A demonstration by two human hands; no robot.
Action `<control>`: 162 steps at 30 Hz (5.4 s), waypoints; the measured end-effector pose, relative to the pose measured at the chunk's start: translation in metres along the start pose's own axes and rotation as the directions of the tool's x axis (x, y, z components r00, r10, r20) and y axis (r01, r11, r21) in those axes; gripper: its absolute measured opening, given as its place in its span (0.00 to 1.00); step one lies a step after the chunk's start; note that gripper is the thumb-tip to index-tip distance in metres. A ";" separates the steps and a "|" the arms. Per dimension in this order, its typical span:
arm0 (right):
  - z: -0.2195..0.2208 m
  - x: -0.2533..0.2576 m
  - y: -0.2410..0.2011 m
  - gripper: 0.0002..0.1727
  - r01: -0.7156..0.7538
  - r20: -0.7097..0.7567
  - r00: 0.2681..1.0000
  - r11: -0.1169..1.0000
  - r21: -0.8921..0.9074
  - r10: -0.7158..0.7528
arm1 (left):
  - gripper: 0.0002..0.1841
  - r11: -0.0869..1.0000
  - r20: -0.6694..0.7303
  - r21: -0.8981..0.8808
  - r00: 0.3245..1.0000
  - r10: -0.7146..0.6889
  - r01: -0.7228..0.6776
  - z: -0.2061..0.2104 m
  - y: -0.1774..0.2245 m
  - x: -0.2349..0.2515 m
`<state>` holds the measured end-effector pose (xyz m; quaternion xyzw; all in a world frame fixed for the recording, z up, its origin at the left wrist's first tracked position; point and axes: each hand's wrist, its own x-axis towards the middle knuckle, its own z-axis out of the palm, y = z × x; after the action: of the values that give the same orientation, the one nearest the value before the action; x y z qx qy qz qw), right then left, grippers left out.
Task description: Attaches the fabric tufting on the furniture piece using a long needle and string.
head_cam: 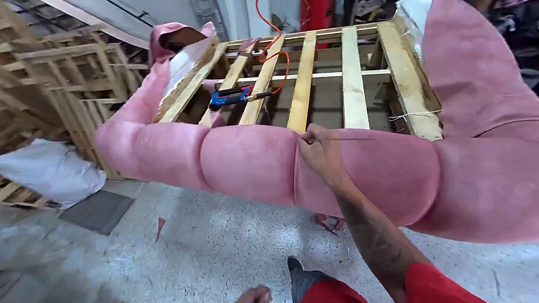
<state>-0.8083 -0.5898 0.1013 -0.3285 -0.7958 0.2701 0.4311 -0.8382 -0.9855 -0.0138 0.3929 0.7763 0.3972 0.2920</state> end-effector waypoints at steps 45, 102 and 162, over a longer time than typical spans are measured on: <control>0.078 -0.056 -0.052 0.07 -0.237 -0.705 0.679 0.970 0.054 0.205 | 0.16 0.642 0.234 0.393 0.747 0.622 -0.658 -0.070 0.166 0.382; 0.214 -0.202 0.036 0.04 0.329 -0.686 0.152 0.618 0.714 0.711 | 0.18 -0.218 0.828 -0.319 -0.383 0.408 -0.922 -0.058 0.193 0.454; 0.082 -0.014 -0.048 0.10 -0.585 -0.509 0.778 0.719 -0.376 0.368 | 0.19 0.831 0.921 0.135 0.378 0.096 -0.540 -0.017 0.150 0.540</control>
<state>-0.8874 -0.6434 0.0887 -0.6766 -0.6176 0.0785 0.3932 -1.0761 -0.4814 0.0456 0.7382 0.4773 0.0064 0.4766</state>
